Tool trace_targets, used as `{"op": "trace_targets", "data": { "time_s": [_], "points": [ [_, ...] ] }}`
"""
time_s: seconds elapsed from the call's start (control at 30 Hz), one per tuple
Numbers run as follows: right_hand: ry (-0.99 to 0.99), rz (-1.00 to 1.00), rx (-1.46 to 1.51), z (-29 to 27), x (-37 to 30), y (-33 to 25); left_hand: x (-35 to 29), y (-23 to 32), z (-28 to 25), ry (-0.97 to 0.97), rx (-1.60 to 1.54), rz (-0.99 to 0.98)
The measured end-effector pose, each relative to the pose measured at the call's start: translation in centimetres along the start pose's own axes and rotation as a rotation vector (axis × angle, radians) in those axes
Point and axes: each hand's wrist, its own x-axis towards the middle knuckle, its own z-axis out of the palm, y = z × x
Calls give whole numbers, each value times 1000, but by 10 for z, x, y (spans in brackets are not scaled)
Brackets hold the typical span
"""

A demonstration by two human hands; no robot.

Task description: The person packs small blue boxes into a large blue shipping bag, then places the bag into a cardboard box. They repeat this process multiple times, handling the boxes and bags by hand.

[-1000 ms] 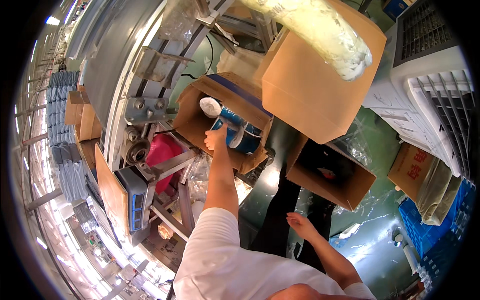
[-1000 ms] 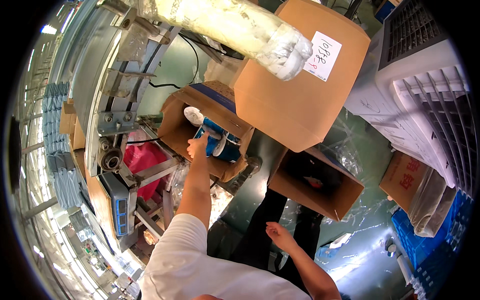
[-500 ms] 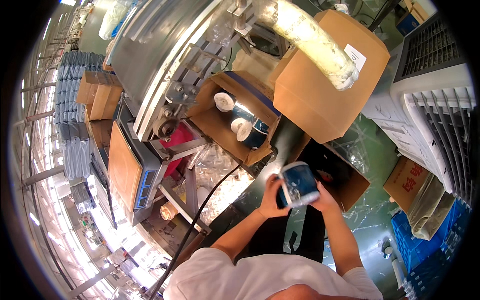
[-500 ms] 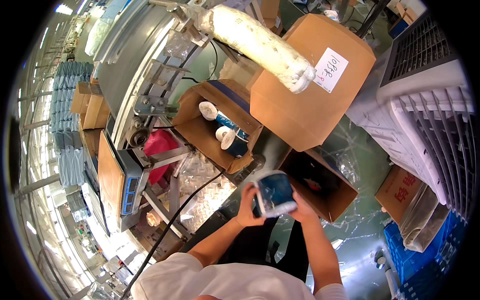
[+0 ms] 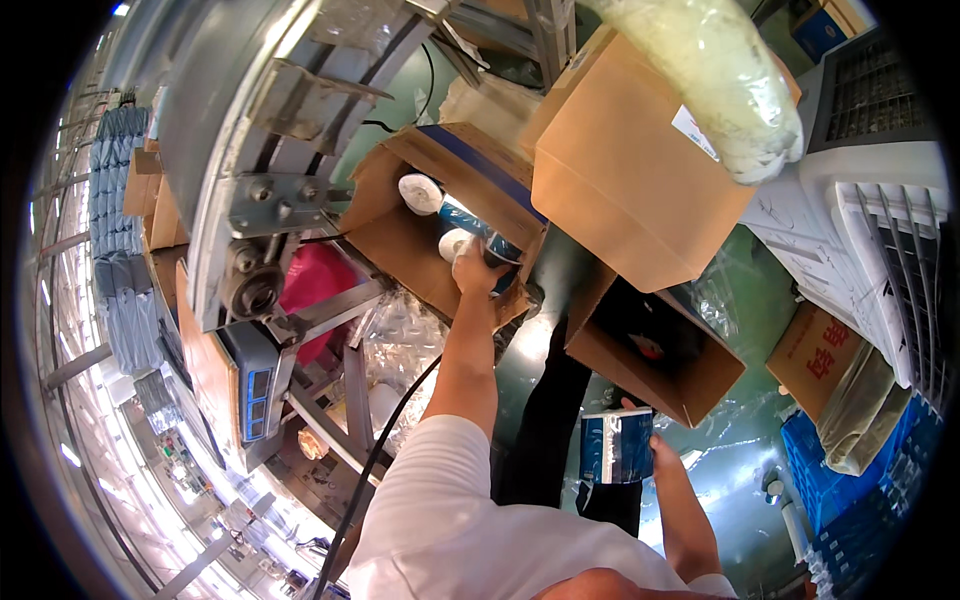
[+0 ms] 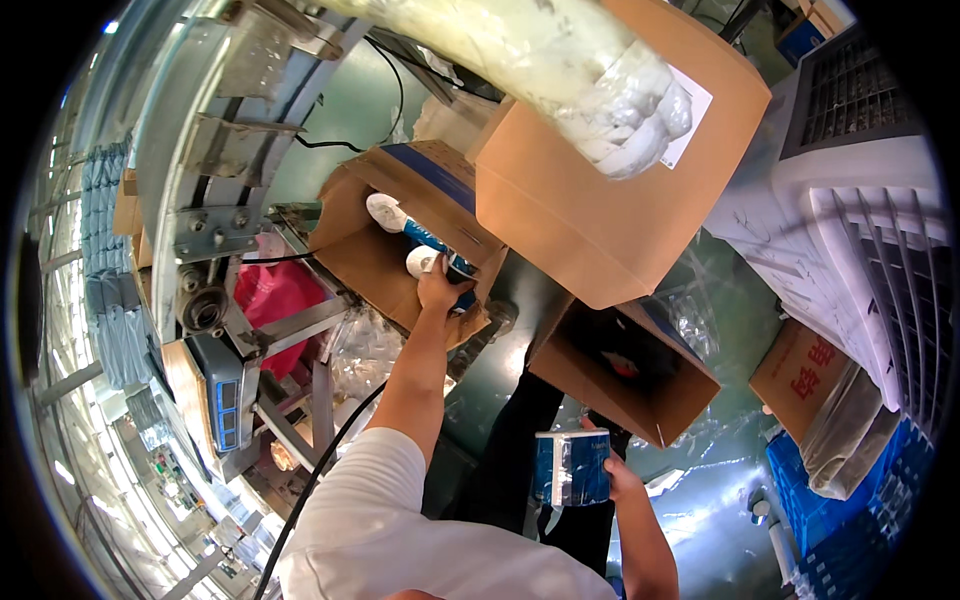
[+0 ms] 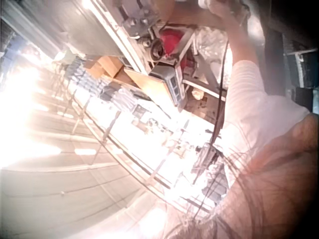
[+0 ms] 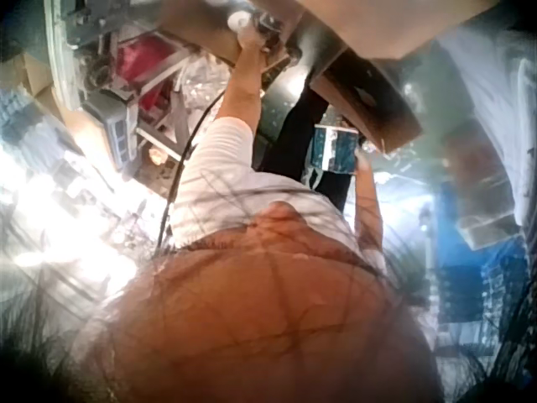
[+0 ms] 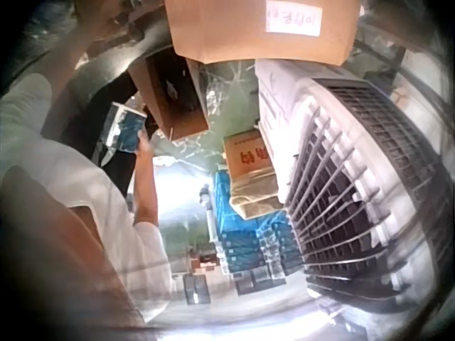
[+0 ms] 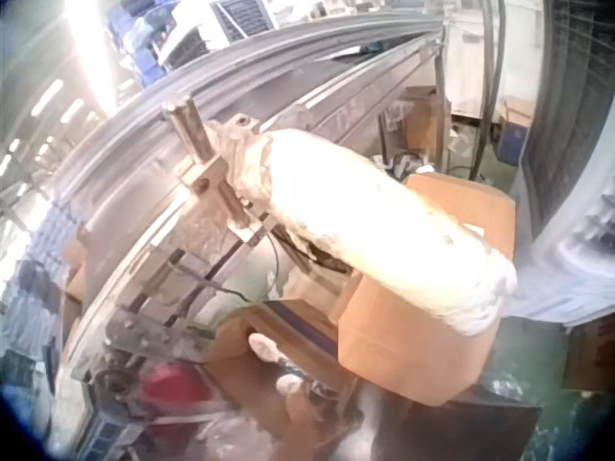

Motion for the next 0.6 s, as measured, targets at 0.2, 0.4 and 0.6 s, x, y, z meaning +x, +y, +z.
{"op": "trace_targets", "data": {
  "time_s": [0.2, 0.4, 0.6],
  "points": [
    [65, -3, 21, -8, -24, 18, -8, -28, 17, 238, 41, -39],
    [229, -110, 55, -35, -60, 25, -120, 3, -43, 849, -128, 175],
    [336, -636, 731, -98, -194, 42, -311, 63, -67, 160, -1004, 476]
  ]
}}
